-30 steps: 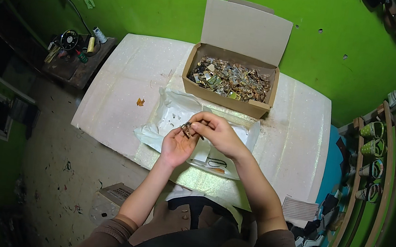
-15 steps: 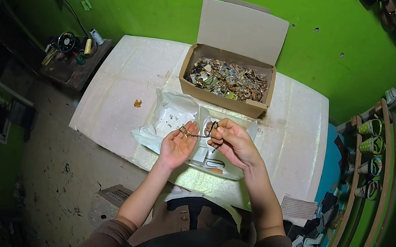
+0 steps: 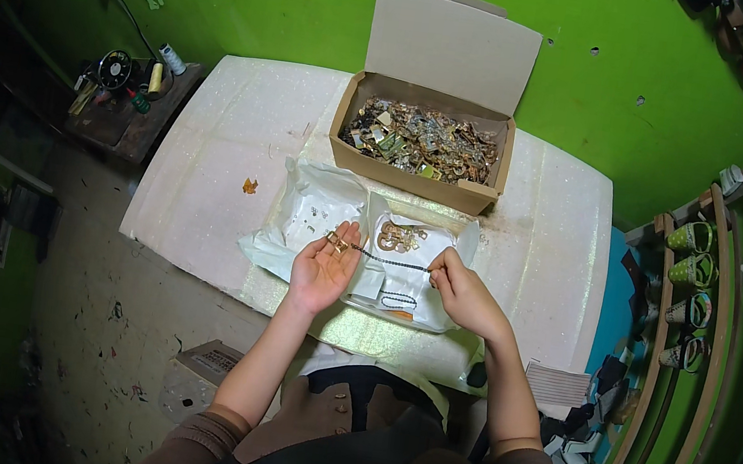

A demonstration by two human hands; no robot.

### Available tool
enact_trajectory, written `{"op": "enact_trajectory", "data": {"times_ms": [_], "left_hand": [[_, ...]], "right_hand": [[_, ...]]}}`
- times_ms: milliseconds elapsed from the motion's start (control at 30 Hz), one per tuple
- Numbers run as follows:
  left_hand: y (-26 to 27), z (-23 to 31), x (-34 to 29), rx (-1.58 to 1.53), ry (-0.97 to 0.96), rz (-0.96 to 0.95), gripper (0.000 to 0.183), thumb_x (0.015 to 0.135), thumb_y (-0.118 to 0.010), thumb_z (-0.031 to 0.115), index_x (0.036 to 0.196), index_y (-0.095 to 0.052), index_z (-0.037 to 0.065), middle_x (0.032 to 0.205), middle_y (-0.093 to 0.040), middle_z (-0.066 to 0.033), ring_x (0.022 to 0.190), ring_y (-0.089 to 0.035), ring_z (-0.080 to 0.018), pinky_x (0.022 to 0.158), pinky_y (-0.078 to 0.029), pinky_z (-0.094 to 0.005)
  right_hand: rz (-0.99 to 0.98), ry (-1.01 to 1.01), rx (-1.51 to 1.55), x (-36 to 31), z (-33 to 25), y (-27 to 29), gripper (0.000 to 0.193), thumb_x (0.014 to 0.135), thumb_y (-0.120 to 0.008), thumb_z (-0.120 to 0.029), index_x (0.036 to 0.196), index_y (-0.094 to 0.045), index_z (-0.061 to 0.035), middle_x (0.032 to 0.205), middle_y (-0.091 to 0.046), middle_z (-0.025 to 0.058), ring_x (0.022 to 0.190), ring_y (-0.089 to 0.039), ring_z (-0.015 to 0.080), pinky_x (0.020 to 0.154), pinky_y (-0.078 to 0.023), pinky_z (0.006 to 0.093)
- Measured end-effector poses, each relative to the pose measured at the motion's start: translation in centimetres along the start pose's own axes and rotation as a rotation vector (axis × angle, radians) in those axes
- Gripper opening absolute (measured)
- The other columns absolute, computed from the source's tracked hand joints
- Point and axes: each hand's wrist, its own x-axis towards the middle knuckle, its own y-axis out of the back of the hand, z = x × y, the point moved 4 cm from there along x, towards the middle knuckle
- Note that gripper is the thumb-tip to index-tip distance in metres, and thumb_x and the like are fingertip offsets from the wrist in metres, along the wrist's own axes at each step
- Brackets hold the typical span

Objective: The recorder is sorting various small metal and plastic shoe components into separate trays.

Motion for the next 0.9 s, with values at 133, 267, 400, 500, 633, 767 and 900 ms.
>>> {"op": "enact_trajectory", "data": {"times_ms": [133,267,400,500,633,767,900], "left_hand": [[-0.1,0.0,0.0,-0.050,-0.003,0.026,0.038,0.086,-0.034,0.013,0.122,-0.039,0.002,0.125,-0.043,-0.0104,0.116,-0.041,-0.0232,0.098,-0.033,-0.0378],[0.0,0.2,0.0,-0.044,-0.004,0.018,0.038,0.086,-0.034,0.013,0.122,-0.039,0.002,0.125,-0.043,-0.0109,0.115,-0.042,-0.0234,0.099,-0.032,-0.0379],[-0.1,0.2,0.1,-0.054,-0.003,0.015,0.038,0.086,-0.034,0.013,0.122,-0.039,0.002,0.125,-0.043,-0.0109,0.115,-0.042,-0.0234,0.099,-0.032,-0.0379],[-0.1,0.2,0.2,-0.050,0.007,0.010,0.038,0.086,-0.035,0.013,0.122,-0.038,0.002,0.125,-0.043,-0.0109,0.116,-0.041,-0.0234,0.099,-0.032,-0.0378],[-0.1,-0.1,0.3,-0.047,0.013,0.011,0.038,0.085,-0.035,0.012,0.122,-0.039,0.002,0.125,-0.043,-0.0111,0.116,-0.041,-0.0234,0.099,-0.032,-0.0376],[-0.2,-0.3,0.3,-0.051,0.023,0.023,0.038,0.085,-0.035,0.012,0.121,-0.039,0.002,0.124,-0.044,-0.0111,0.115,-0.042,-0.0235,0.099,-0.032,-0.0376],[-0.2,0.1,0.0,-0.047,0.009,0.024,0.037,0.085,-0.035,0.012,0.120,-0.040,0.002,0.123,-0.044,-0.0113,0.115,-0.042,-0.0237,0.099,-0.032,-0.0376]], "right_hand": [[0.036,0.038,0.050,-0.8,0.2,0.6,0.012,0.088,-0.041,-0.012,0.093,-0.041,-0.0008,0.078,-0.056,0.0164,0.074,-0.056,0.0286,0.068,-0.042,0.0340],[0.051,0.064,0.218,-1.4,0.2,1.5,0.012,0.087,-0.042,-0.012,0.093,-0.042,-0.0011,0.080,-0.056,0.0150,0.076,-0.056,0.0261,0.069,-0.042,0.0315],[0.113,0.142,0.281,-1.5,0.4,1.8,0.013,0.086,-0.045,-0.013,0.091,-0.045,-0.0012,0.082,-0.057,0.0139,0.078,-0.056,0.0249,0.070,-0.042,0.0300],[0.078,0.121,0.066,-1.3,0.0,1.3,0.013,0.084,-0.048,-0.013,0.089,-0.049,-0.0011,0.084,-0.057,0.0140,0.081,-0.055,0.0262,0.073,-0.042,0.0316],[0.064,0.138,-0.104,0.2,2.5,-2.9,0.013,0.081,-0.050,-0.013,0.086,-0.054,-0.0010,0.085,-0.055,0.0144,0.085,-0.052,0.0284,0.079,-0.041,0.0351],[-0.090,0.129,0.086,1.6,3.4,-6.5,0.015,0.080,-0.052,-0.014,0.088,-0.055,-0.0014,0.086,-0.056,0.0139,0.082,-0.054,0.0273,0.076,-0.043,0.0342],[-0.180,0.124,0.305,2.0,2.0,-6.4,0.017,0.077,-0.054,-0.015,0.087,-0.057,-0.0018,0.086,-0.059,0.0136,0.077,-0.058,0.0269,0.071,-0.045,0.0328]]}}
